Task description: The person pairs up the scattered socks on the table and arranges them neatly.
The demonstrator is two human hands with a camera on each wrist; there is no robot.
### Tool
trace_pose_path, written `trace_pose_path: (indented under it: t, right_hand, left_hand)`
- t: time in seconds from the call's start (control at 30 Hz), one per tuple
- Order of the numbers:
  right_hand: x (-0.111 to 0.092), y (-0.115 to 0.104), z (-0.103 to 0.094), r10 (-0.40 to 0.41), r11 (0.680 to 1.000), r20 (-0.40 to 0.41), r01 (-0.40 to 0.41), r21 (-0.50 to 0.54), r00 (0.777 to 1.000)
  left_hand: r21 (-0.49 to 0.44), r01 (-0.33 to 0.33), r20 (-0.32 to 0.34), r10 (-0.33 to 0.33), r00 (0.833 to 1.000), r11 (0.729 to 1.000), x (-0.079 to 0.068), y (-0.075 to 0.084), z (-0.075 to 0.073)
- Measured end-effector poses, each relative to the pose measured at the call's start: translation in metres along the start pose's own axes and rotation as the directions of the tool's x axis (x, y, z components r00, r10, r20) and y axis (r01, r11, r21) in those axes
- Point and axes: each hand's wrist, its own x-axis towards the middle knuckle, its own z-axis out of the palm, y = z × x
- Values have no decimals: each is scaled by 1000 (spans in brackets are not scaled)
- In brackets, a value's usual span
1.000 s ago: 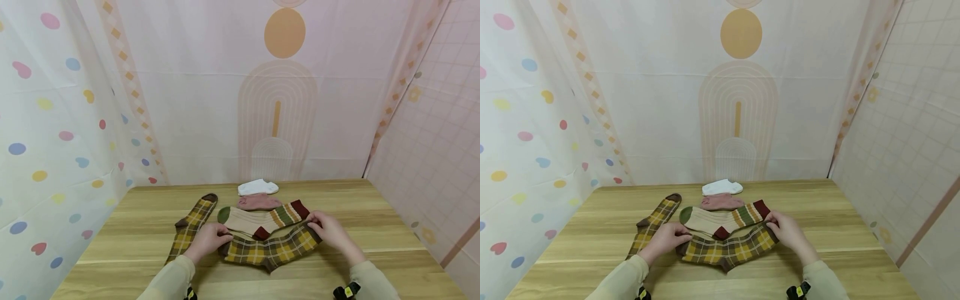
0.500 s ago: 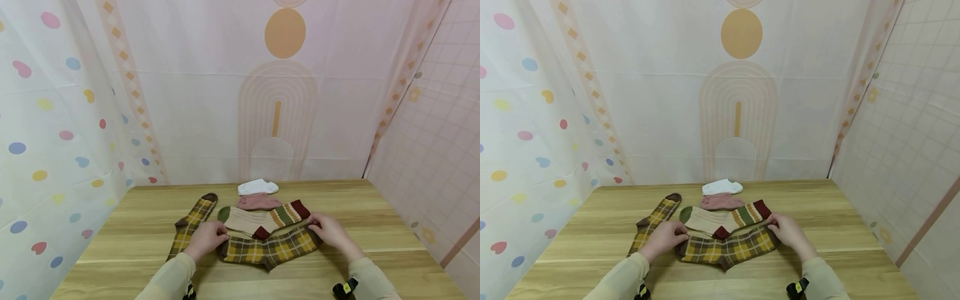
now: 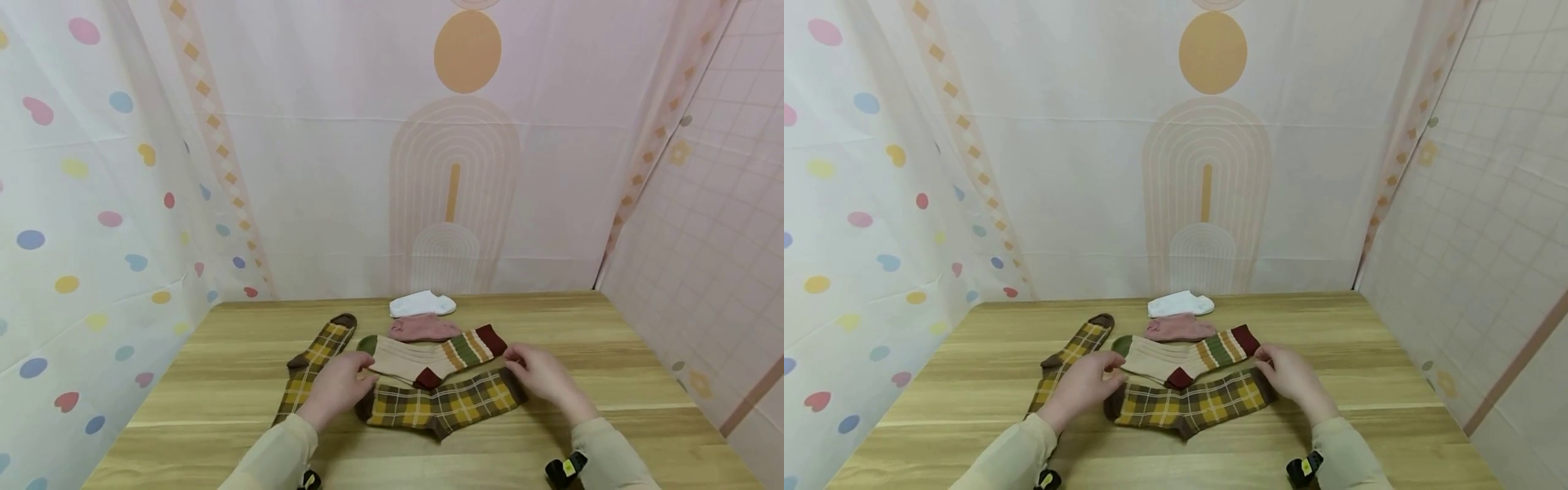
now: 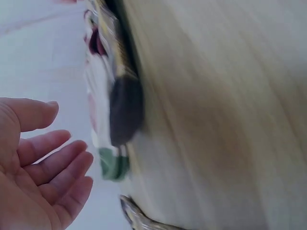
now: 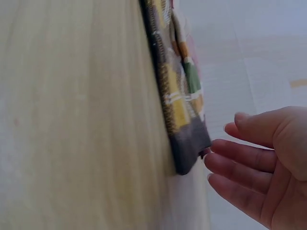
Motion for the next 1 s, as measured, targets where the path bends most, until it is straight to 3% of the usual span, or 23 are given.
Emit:
trace_pose_path:
  t: [0.23,0.47,0.67,0.87,1.0]
  right_hand:
    - [-1,-13,-10,-50,999,8,50,-10,999]
    - [-6,-27,-18,-159,986,48,162,-44,986]
    - [-13,-34,-18,-252,962,64,257,-96,966]
    - [-22,-37,-12,-262,955,116,275,-113,958]
    - [-26,-38,-9,-270,953,152,287,-102,951]
  left_hand:
    - [89,-158,-25,160,987,983,-6,21,-1]
    - [144,-264,40,261,965,954,-12,39,5]
    - [146,-362,129,345,930,921,-18,52,12]
    - [207,-449,230,403,886,870,-24,60,20]
    - [242,-472,268,409,872,848,-26,60,25]
